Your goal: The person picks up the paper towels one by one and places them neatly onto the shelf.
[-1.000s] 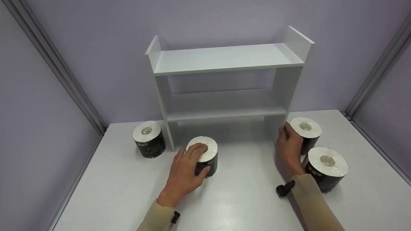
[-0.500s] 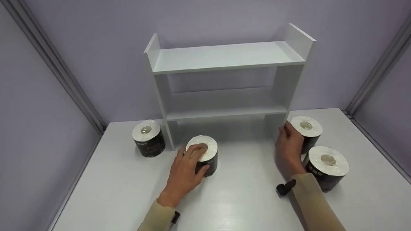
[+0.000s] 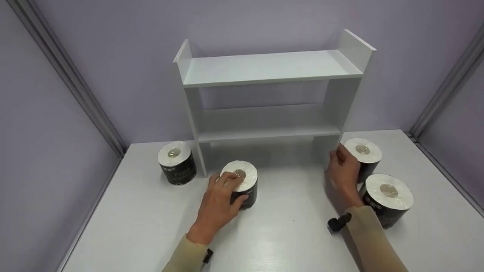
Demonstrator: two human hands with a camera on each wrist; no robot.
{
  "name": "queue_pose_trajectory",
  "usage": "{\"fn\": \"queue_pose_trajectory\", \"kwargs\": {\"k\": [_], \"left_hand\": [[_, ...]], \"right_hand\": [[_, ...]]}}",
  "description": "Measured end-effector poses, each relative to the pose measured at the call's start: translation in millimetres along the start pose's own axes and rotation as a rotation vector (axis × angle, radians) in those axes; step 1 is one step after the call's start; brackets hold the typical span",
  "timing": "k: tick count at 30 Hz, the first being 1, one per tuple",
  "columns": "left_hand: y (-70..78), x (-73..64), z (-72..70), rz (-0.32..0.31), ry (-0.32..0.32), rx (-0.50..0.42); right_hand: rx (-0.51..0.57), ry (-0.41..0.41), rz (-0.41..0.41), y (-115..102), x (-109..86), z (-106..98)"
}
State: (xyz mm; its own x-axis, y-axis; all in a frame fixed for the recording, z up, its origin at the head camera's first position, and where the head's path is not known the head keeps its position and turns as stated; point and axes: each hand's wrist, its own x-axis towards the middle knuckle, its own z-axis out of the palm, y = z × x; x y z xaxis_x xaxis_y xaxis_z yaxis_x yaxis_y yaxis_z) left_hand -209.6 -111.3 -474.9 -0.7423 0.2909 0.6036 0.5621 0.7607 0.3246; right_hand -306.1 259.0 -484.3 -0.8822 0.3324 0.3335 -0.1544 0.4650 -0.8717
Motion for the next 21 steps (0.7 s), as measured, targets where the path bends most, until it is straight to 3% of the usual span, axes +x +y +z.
{"fn": "queue_pose_trajectory", "kwargs": {"k": [7,21], "left_hand": [[2.4,1.3,-0.9,-0.007,0.006,-0.021],[4.0,4.6,-2.1,0.041,0.032,0.005]], "right_hand": [[0.0,-0.007,-0.017,-0.2,1.3,-3.2],[0.02,-0.029,-0.026,-3.1,-1.2,-3.2]]}}
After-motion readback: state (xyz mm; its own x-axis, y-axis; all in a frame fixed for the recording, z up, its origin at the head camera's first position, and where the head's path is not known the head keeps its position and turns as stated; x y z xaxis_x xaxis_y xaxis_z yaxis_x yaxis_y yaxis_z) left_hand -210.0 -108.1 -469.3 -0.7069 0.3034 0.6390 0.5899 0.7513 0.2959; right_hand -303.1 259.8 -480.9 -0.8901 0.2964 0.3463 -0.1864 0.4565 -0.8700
